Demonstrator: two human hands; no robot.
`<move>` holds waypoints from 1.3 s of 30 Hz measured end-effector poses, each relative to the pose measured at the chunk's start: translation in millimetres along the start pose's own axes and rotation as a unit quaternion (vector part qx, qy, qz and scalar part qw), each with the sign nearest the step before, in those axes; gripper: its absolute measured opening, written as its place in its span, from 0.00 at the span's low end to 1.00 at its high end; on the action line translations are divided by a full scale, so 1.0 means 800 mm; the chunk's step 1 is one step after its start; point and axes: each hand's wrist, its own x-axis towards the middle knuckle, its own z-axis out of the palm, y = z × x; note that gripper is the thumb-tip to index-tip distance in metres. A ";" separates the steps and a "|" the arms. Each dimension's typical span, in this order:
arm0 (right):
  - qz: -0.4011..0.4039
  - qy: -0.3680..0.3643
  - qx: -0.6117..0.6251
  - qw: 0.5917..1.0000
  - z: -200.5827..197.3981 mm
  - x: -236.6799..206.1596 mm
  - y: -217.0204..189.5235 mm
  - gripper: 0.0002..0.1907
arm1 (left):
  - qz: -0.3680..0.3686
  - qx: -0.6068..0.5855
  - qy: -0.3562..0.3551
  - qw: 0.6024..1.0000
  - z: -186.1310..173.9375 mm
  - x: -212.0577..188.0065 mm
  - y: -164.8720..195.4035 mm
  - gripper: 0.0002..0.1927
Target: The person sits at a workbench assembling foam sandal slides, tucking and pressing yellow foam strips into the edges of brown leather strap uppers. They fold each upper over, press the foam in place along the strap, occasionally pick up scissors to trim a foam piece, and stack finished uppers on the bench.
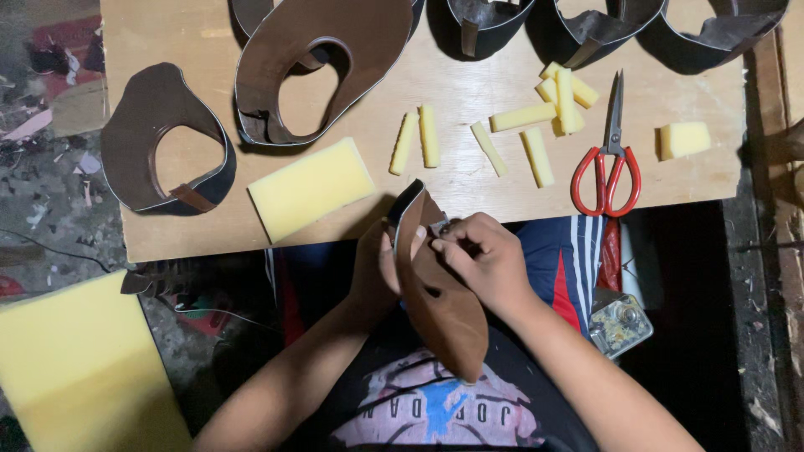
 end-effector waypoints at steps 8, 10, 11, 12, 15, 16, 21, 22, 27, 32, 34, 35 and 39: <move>0.150 0.008 0.127 0.980 -0.002 0.008 -0.001 0.11 | 0.000 -0.082 -0.057 0.995 -0.004 -0.005 -0.001 0.06; 0.160 0.013 0.111 0.981 0.000 0.010 -0.005 0.11 | 0.006 -0.088 -0.060 0.994 -0.004 -0.005 -0.002 0.06; 0.172 0.014 0.105 0.979 0.001 0.010 -0.008 0.10 | 0.010 -0.090 -0.060 0.994 -0.005 -0.006 -0.003 0.05; 0.184 0.015 0.100 0.978 0.001 0.010 -0.012 0.09 | 0.015 -0.070 -0.055 0.996 -0.003 -0.006 -0.004 0.05; 0.006 0.046 -0.055 0.997 -0.002 0.008 -0.024 0.07 | 0.021 -0.021 -0.041 0.999 -0.001 -0.007 -0.006 0.06; -0.036 0.046 -0.081 0.995 -0.004 0.008 -0.028 0.07 | 0.027 -0.022 -0.042 0.998 0.001 -0.007 -0.006 0.05; -0.170 0.017 -0.094 0.981 -0.004 0.008 -0.031 0.07 | -0.029 -0.072 -0.019 0.997 0.007 -0.008 -0.008 0.06; -0.122 0.014 -0.087 0.989 -0.003 0.008 -0.030 0.07 | -0.080 -0.102 -0.007 0.991 0.008 -0.009 -0.009 0.06; 0.032 0.043 -0.022 0.998 0.006 0.004 -0.025 0.13 | -0.051 -0.082 -0.015 0.995 0.006 -0.013 -0.010 0.05; 0.083 0.029 -0.121 0.989 0.004 0.009 -0.018 0.21 | -0.048 -0.176 -0.071 0.981 0.002 -0.008 -0.011 0.08; 0.128 0.009 -0.099 0.987 0.004 0.007 -0.014 0.22 | -0.017 -0.057 -0.050 0.997 0.002 -0.004 -0.011 0.07; 0.150 -0.001 -0.075 0.986 0.006 0.004 -0.013 0.21 | -0.003 0.003 -0.038 0.999 0.002 -0.003 -0.011 0.07; 0.124 0.013 0.178 0.976 0.014 -0.002 -0.004 0.16 | -0.017 -0.054 -0.016 0.998 -0.001 0.001 -0.011 0.10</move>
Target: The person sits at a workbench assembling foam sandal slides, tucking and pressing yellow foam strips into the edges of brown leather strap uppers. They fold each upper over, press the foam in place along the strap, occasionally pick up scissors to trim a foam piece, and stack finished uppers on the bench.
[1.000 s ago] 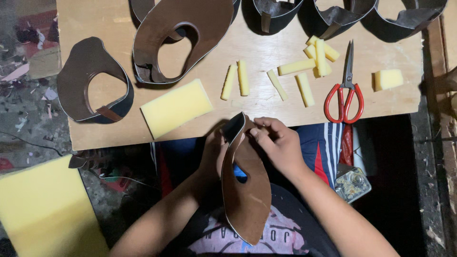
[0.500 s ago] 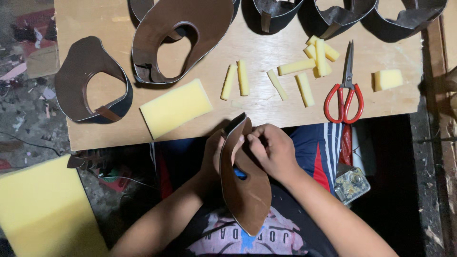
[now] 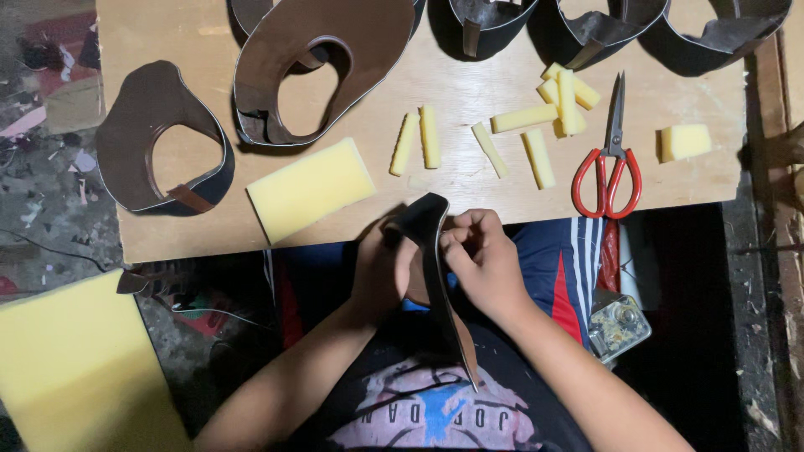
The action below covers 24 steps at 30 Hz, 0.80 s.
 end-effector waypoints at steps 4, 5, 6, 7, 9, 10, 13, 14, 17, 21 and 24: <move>-0.032 -0.011 -0.071 0.997 -0.006 -0.004 -0.002 0.11 | 0.149 0.209 -0.003 0.966 -0.006 -0.002 0.000 0.16; -0.070 -0.005 -0.137 0.988 -0.007 -0.005 -0.005 0.12 | 0.142 0.159 -0.003 0.977 -0.006 -0.003 0.000 0.18; -0.109 0.001 -0.203 0.973 -0.007 -0.005 -0.009 0.13 | 0.097 0.133 0.008 0.986 -0.006 -0.003 0.000 0.16; -0.117 0.005 -0.203 0.972 -0.007 -0.003 -0.013 0.14 | 0.053 0.106 0.018 0.993 -0.004 -0.004 0.000 0.13; -0.131 0.013 -0.203 0.970 -0.003 -0.001 -0.021 0.14 | 0.021 0.074 0.029 0.997 -0.002 -0.004 0.000 0.12; -0.128 0.007 -0.195 0.972 -0.001 -0.002 -0.024 0.13 | 0.035 0.068 0.031 0.997 -0.001 -0.004 0.001 0.14; -0.148 -0.012 -0.190 0.971 0.000 -0.006 -0.033 0.10 | 0.049 0.069 0.031 0.996 0.002 -0.003 0.001 0.12; -0.175 -0.020 -0.199 0.964 0.000 -0.007 -0.035 0.09 | 0.051 0.073 0.031 0.996 0.002 -0.004 0.001 0.10; -0.240 -0.034 -0.229 0.943 -0.001 -0.008 -0.034 0.09 | -0.030 -0.127 -0.010 0.991 0.003 -0.006 0.000 0.10; -0.181 -0.013 -0.233 0.955 0.000 -0.011 -0.026 0.11 | 0.014 0.005 -0.020 1.000 -0.002 -0.005 0.001 0.09; -0.194 0.034 -0.179 0.964 0.003 -0.013 -0.021 0.11 | 0.143 0.276 -0.014 0.950 -0.008 -0.002 0.003 0.11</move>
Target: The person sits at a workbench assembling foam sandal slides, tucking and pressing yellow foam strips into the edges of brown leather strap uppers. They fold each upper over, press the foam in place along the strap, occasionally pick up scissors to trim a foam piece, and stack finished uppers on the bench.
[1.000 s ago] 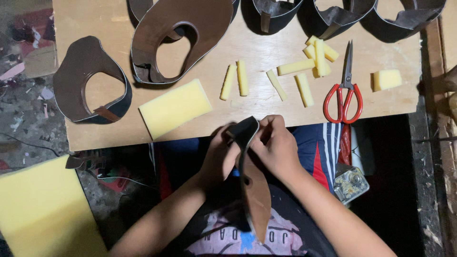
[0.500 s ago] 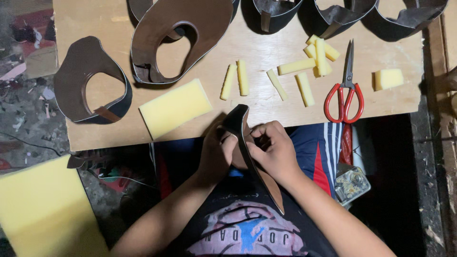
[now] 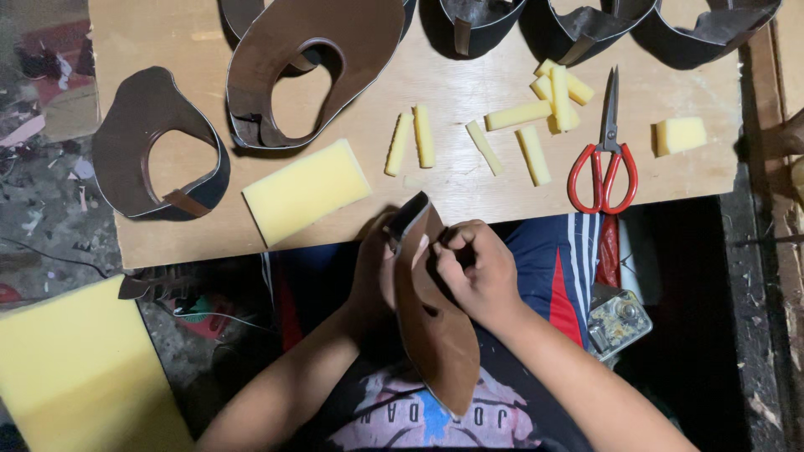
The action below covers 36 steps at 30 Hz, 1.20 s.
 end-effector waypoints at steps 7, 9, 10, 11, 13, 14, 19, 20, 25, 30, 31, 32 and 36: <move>-0.030 0.012 -0.023 0.999 -0.005 0.008 0.011 0.20 | -0.120 -0.336 -0.033 0.934 0.013 -0.018 -0.016 0.14; 0.041 -0.011 0.037 0.998 -0.004 0.009 0.014 0.24 | -0.147 -0.465 -0.036 0.872 0.022 -0.024 -0.028 0.14; 0.105 -0.030 0.051 0.993 -0.002 0.008 0.016 0.19 | -0.157 -0.525 -0.036 0.835 0.026 -0.026 -0.035 0.15; 0.169 -0.050 0.065 0.982 -0.001 0.006 0.018 0.14 | -0.166 -0.583 -0.037 0.795 0.030 -0.025 -0.042 0.15; 0.246 -0.071 0.113 0.960 0.000 0.005 0.023 0.09 | -0.179 -0.554 -0.009 0.813 0.040 -0.023 -0.050 0.16; 0.260 -0.069 0.146 0.952 0.000 0.006 0.026 0.08 | -0.186 -0.539 0.003 0.821 0.045 -0.020 -0.051 0.17; 0.274 -0.059 0.204 0.938 -0.004 0.008 0.037 0.08 | -0.180 -0.456 0.041 0.871 0.051 -0.009 -0.030 0.21; 0.297 -0.054 0.192 0.934 -0.005 0.008 0.038 0.07 | -0.168 -0.435 0.042 0.883 0.046 -0.009 -0.023 0.21; 0.309 -0.053 0.215 0.925 -0.008 0.010 0.045 0.08 | -0.190 -0.308 -0.004 0.932 0.011 -0.006 0.001 0.18; 0.254 -0.027 0.205 0.945 -0.010 0.008 0.051 0.07 | -0.182 -0.287 -0.080 0.937 0.008 0.007 0.010 0.14; 0.273 -0.015 0.218 0.937 -0.011 0.009 0.052 0.07 | -0.200 -0.290 -0.085 0.932 0.008 0.009 0.010 0.14; 0.293 -0.004 0.230 0.928 -0.012 0.009 0.052 0.07 | -0.219 -0.293 -0.090 0.926 0.008 0.011 0.009 0.14; 0.254 -0.051 0.263 0.930 -0.021 0.014 0.050 0.11 | -0.237 -0.351 -0.021 0.906 0.005 0.012 0.000 0.13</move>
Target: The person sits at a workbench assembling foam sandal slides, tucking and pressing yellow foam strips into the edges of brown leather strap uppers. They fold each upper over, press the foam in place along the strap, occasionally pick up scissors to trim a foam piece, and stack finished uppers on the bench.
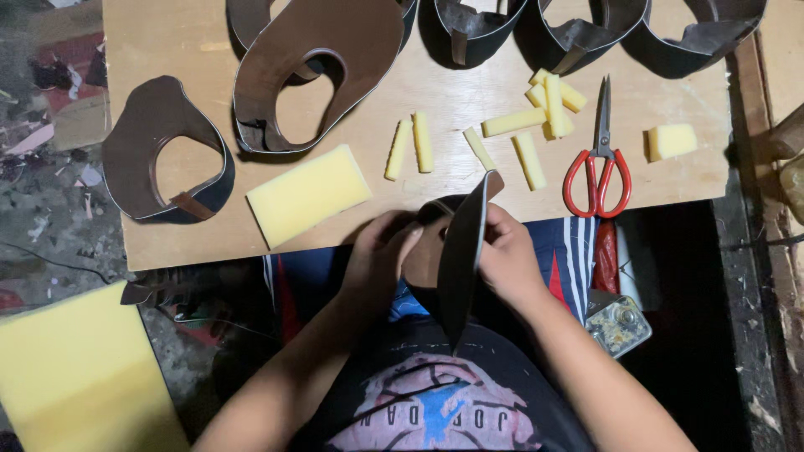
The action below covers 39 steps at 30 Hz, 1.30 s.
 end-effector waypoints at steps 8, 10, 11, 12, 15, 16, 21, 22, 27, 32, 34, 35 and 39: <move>-0.074 0.023 -0.057 0.995 0.009 -0.001 -0.011 0.17 | 0.034 -0.109 -0.135 0.984 0.003 0.008 -0.020 0.15; -0.039 0.011 -0.011 0.999 0.011 -0.001 -0.015 0.17 | 0.033 -0.149 -0.064 0.986 0.011 0.003 -0.016 0.13; -0.002 0.007 -0.012 1.000 0.012 -0.001 -0.018 0.16 | 0.034 -0.168 -0.029 0.985 0.015 0.000 -0.011 0.13; 0.036 0.003 -0.013 0.999 0.014 -0.001 -0.021 0.15 | 0.050 -0.119 -0.018 0.991 0.017 -0.008 -0.005 0.13; 0.021 -0.031 -0.078 0.996 0.019 -0.004 -0.029 0.11 | 0.037 0.015 0.020 0.999 0.023 -0.027 0.015 0.13; 0.025 -0.029 -0.117 0.992 0.020 -0.006 -0.032 0.11 | -0.008 0.054 0.037 0.998 0.024 -0.028 0.022 0.13; 0.011 0.001 -0.373 0.928 0.031 -0.019 -0.040 0.16 | 0.023 -0.082 -0.035 0.996 0.020 -0.041 0.028 0.17; -0.033 -0.005 -0.366 0.930 0.032 -0.019 -0.042 0.17 | 0.024 -0.090 -0.029 0.995 0.021 -0.041 0.023 0.16; -0.067 -0.044 -0.333 0.940 0.032 -0.015 -0.047 0.23 | 0.041 -0.032 0.109 0.993 0.032 -0.027 -0.009 0.13; -0.072 -0.030 -0.322 0.944 0.037 -0.016 -0.043 0.20 | 0.062 0.047 0.107 0.991 0.019 -0.026 -0.018 0.22; -0.097 -0.046 -0.281 0.954 0.036 -0.019 -0.040 0.19 | 0.073 0.034 0.086 0.993 0.011 -0.029 -0.015 0.25; -0.126 -0.071 -0.254 0.956 0.033 -0.020 -0.040 0.18 | 0.081 0.030 0.077 0.993 0.009 -0.030 -0.014 0.27; -0.040 -0.050 -0.316 0.947 0.033 -0.021 -0.033 0.14 | 0.151 0.040 0.041 0.987 0.007 -0.034 -0.011 0.34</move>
